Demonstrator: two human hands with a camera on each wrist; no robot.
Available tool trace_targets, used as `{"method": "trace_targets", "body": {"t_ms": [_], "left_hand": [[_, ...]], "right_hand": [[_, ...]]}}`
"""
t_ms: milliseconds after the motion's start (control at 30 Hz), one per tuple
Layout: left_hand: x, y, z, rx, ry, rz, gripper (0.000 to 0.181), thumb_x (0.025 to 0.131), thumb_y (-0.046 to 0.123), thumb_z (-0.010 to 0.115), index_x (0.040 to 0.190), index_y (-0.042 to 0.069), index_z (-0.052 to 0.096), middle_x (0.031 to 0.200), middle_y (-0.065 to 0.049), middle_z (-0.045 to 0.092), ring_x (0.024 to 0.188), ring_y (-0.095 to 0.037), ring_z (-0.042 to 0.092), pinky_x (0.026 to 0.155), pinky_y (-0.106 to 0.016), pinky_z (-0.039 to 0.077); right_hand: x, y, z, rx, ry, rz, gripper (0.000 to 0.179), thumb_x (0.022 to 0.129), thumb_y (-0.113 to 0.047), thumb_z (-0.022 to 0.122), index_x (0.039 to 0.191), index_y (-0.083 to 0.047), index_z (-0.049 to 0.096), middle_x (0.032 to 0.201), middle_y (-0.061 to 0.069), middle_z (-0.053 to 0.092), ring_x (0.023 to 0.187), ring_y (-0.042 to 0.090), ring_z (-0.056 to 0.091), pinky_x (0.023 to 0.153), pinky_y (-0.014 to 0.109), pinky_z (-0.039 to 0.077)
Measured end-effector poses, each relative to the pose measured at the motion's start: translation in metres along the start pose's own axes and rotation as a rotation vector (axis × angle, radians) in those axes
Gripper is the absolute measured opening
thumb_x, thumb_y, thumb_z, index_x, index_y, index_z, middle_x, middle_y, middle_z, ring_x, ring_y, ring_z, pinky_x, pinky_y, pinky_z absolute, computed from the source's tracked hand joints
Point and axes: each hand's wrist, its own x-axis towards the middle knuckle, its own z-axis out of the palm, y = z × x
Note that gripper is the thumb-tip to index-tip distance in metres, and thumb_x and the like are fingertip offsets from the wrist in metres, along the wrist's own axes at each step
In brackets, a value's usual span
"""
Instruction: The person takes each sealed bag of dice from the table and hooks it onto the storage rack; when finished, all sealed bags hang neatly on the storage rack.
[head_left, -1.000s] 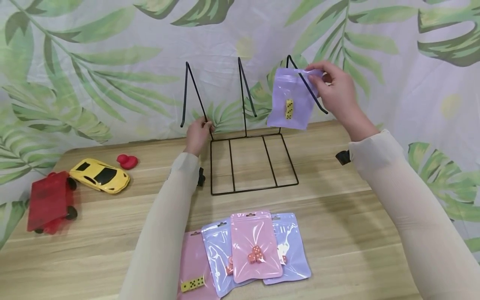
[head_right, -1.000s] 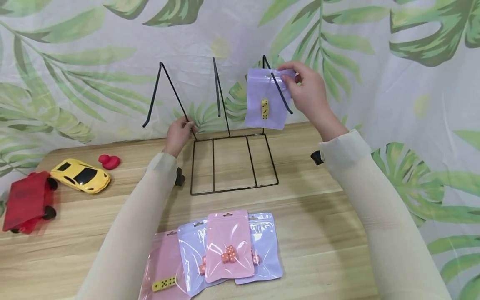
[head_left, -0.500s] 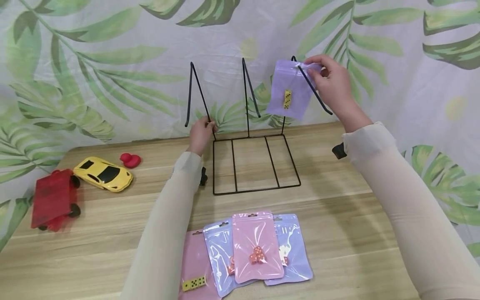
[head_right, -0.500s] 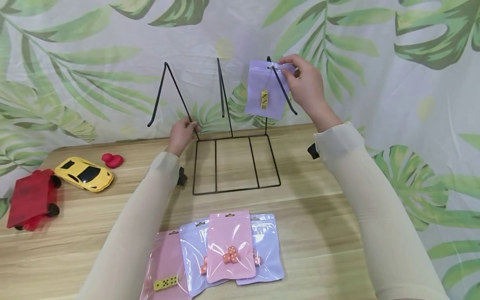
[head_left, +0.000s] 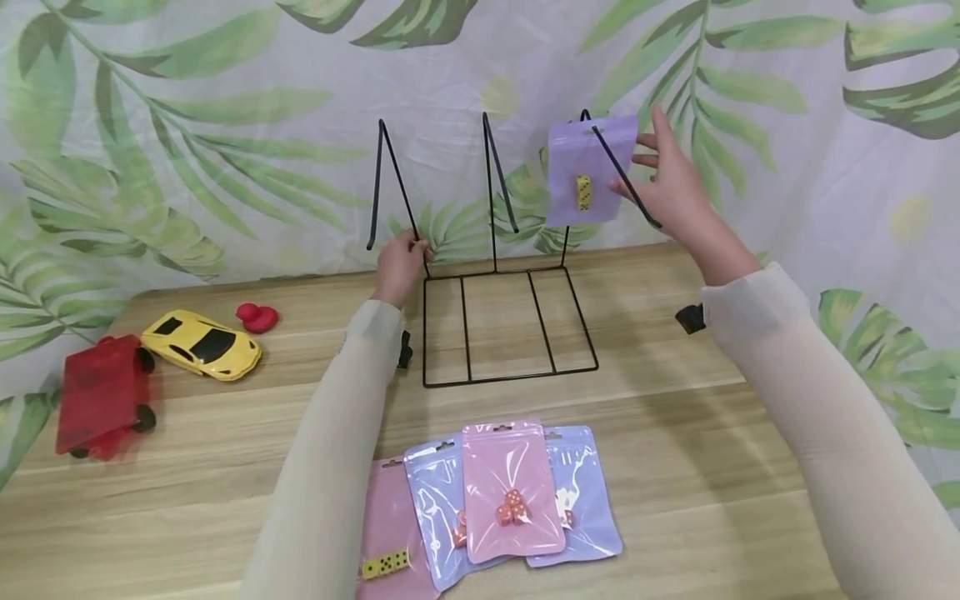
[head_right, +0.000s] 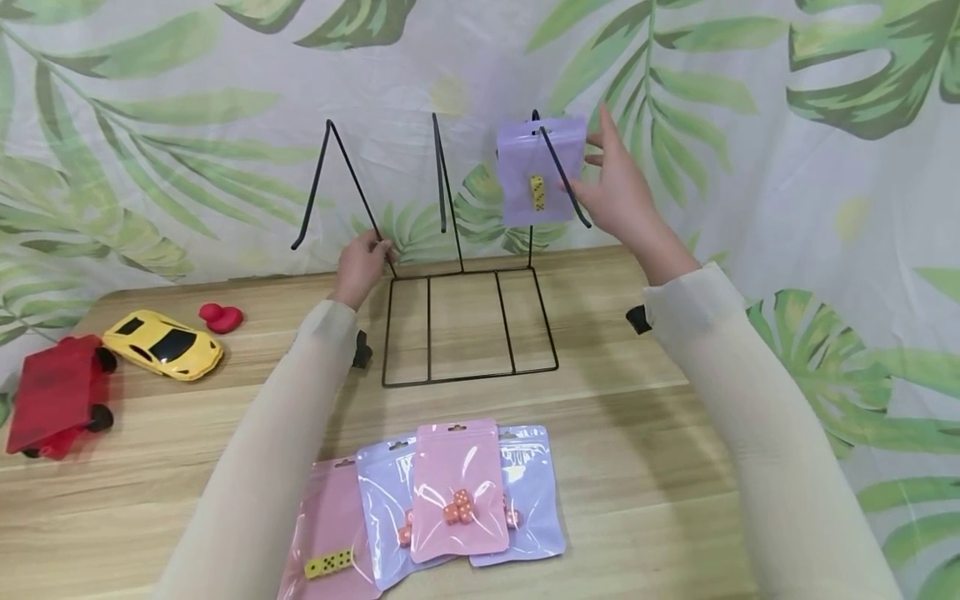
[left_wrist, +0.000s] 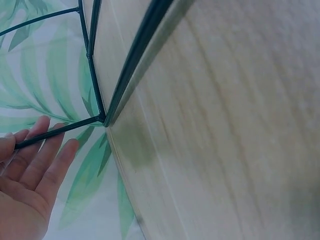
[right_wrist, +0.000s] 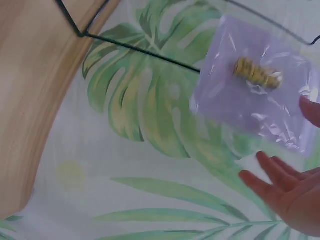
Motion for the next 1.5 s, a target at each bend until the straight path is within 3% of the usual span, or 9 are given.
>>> {"method": "trace_targets", "body": {"t_ms": [233, 333, 467, 567, 700, 800, 967, 1300, 1500], "left_hand": [[0.002, -0.001, 0.000, 0.036, 0.019, 0.017, 0.026, 0.107, 0.022, 0.044, 0.102, 0.002, 0.060, 0.100, -0.016, 0.071, 0.079, -0.025, 0.056, 0.066, -0.030, 0.039], [0.002, -0.002, 0.001, 0.040, 0.023, 0.021, 0.026, 0.107, 0.022, 0.044, 0.102, 0.002, 0.061, 0.100, -0.017, 0.071, 0.080, -0.026, 0.056, 0.066, -0.030, 0.039], [0.001, -0.001, 0.001, 0.042, 0.023, 0.024, 0.026, 0.107, 0.021, 0.044, 0.103, 0.001, 0.060, 0.101, -0.018, 0.071, 0.083, -0.028, 0.058, 0.067, -0.030, 0.039], [0.001, -0.001, 0.001, 0.033, 0.019, 0.019, 0.025, 0.107, 0.020, 0.044, 0.104, 0.001, 0.060, 0.102, -0.018, 0.071, 0.086, -0.028, 0.060, 0.067, -0.030, 0.040], [0.002, -0.002, 0.001, 0.017, 0.028, 0.006, 0.025, 0.107, 0.020, 0.044, 0.104, 0.001, 0.060, 0.101, -0.017, 0.071, 0.087, -0.027, 0.059, 0.067, -0.028, 0.040], [0.003, -0.003, 0.002, 0.010, 0.030, 0.001, 0.025, 0.107, 0.021, 0.045, 0.104, 0.002, 0.061, 0.101, -0.017, 0.071, 0.087, -0.026, 0.059, 0.067, -0.028, 0.040], [0.003, -0.003, 0.003, -0.003, 0.014, 0.002, 0.026, 0.107, 0.021, 0.044, 0.106, 0.000, 0.060, 0.102, -0.017, 0.071, 0.087, -0.026, 0.059, 0.067, -0.028, 0.041], [0.004, -0.003, 0.003, 0.019, 0.005, 0.013, 0.025, 0.107, 0.022, 0.044, 0.106, 0.002, 0.060, 0.102, -0.017, 0.070, 0.085, -0.027, 0.058, 0.069, -0.031, 0.041], [0.004, -0.004, 0.004, 0.010, 0.004, -0.001, 0.026, 0.107, 0.022, 0.044, 0.107, 0.001, 0.060, 0.103, -0.016, 0.070, 0.087, -0.026, 0.059, 0.068, -0.029, 0.042]], "right_hand": [[-0.052, 0.016, 0.008, -0.161, -0.123, -0.036, 0.106, 0.097, -0.034, 0.065, 0.155, -0.013, -0.021, 0.166, 0.011, 0.016, 0.146, 0.038, 0.032, 0.117, 0.057, 0.026], [-0.080, 0.025, 0.020, -0.255, -0.183, -0.046, 0.101, 0.095, -0.031, 0.069, 0.157, -0.002, -0.005, 0.162, 0.021, 0.022, 0.144, 0.044, 0.030, 0.117, 0.059, 0.022], [-0.126, 0.035, 0.047, -0.430, -0.369, -0.165, 0.088, 0.088, -0.030, 0.076, 0.152, 0.007, 0.027, 0.154, 0.031, 0.033, 0.141, 0.049, 0.031, 0.116, 0.061, 0.025], [-0.158, 0.038, 0.070, -0.522, -0.545, -0.262, 0.083, 0.083, -0.041, 0.077, 0.144, 0.004, 0.044, 0.148, 0.028, 0.044, 0.136, 0.047, 0.040, 0.113, 0.060, 0.032], [-0.185, 0.035, 0.099, -0.555, -0.648, -0.331, 0.077, 0.076, -0.054, 0.078, 0.131, -0.005, 0.060, 0.127, 0.014, 0.061, 0.120, 0.033, 0.054, 0.104, 0.051, 0.044], [-0.195, 0.033, 0.114, -0.556, -0.663, -0.336, 0.067, 0.075, -0.053, 0.081, 0.120, -0.007, 0.064, 0.111, 0.006, 0.063, 0.107, 0.026, 0.057, 0.096, 0.046, 0.047], [-0.201, 0.035, 0.127, -0.571, -0.650, -0.268, 0.060, 0.073, -0.048, 0.084, 0.112, -0.008, 0.062, 0.105, 0.004, 0.062, 0.102, 0.024, 0.057, 0.094, 0.045, 0.048], [-0.193, 0.044, 0.131, -0.574, -0.602, -0.192, 0.056, 0.075, -0.049, 0.083, 0.107, -0.009, 0.063, 0.094, -0.001, 0.055, 0.088, 0.016, 0.051, 0.079, 0.036, 0.047], [-0.186, 0.050, 0.129, -0.551, -0.653, -0.174, 0.032, 0.079, -0.035, 0.083, 0.091, -0.014, 0.061, 0.087, -0.003, 0.054, 0.081, 0.015, 0.049, 0.070, 0.032, 0.044]]}}
